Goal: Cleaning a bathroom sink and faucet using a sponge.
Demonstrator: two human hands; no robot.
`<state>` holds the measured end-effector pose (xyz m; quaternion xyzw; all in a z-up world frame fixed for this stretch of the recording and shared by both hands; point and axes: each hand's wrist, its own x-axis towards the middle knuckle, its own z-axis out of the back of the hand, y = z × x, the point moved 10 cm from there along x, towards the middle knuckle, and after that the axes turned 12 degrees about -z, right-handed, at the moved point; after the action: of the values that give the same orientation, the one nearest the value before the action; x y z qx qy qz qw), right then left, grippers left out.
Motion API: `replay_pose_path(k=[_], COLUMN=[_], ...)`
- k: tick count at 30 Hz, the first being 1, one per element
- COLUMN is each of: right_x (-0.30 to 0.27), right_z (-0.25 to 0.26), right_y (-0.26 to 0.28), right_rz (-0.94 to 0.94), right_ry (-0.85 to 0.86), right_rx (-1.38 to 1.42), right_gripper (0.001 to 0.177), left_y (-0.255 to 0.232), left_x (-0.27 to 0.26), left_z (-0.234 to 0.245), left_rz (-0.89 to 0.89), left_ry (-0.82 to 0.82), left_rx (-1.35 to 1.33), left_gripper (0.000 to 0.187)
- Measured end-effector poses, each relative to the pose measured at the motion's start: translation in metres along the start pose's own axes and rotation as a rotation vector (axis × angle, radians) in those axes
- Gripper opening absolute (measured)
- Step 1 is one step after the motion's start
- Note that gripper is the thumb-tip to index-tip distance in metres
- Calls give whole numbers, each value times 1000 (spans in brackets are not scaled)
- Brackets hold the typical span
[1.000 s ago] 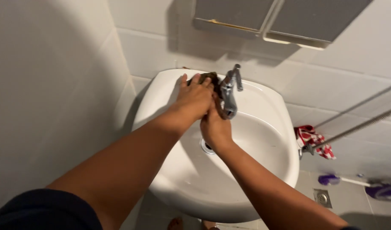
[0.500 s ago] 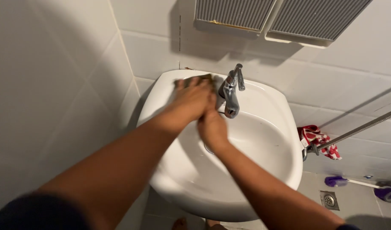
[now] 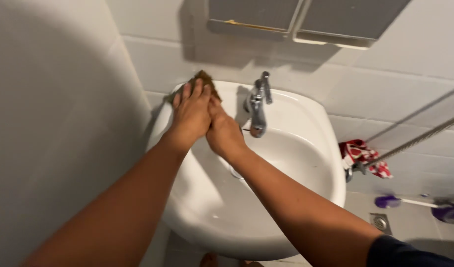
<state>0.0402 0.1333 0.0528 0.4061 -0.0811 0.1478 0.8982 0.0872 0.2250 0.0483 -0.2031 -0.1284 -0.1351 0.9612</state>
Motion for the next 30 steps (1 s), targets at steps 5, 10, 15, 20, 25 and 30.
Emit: replay_pose_path(k=[5, 10, 15, 20, 25, 30], right_x=[-22, -50, -57, -36, -43, -34], right_z=[25, -3, -21, 9, 37, -9], right_y=[-27, -41, 47, 0, -20, -9], right_rz=[55, -437, -72, -201, 71, 66], right_ry=[-178, 139, 262, 88, -144, -24], right_rx=[-76, -204, -118, -174, -298, -98], right_gripper=[69, 89, 79, 81, 84, 80], left_y=[-48, -57, 4, -29, -68, -35], left_x=[13, -32, -86, -18, 12, -28], left_z=[-23, 25, 51, 7, -6, 35], left_rz=[-309, -359, -131, -456, -592, -447], left_ry=[-96, -35, -319, -334, -218, -137], left_rx=[-6, -120, -125, -77, -146, -183], left_gripper=[47, 32, 28, 33, 34, 39])
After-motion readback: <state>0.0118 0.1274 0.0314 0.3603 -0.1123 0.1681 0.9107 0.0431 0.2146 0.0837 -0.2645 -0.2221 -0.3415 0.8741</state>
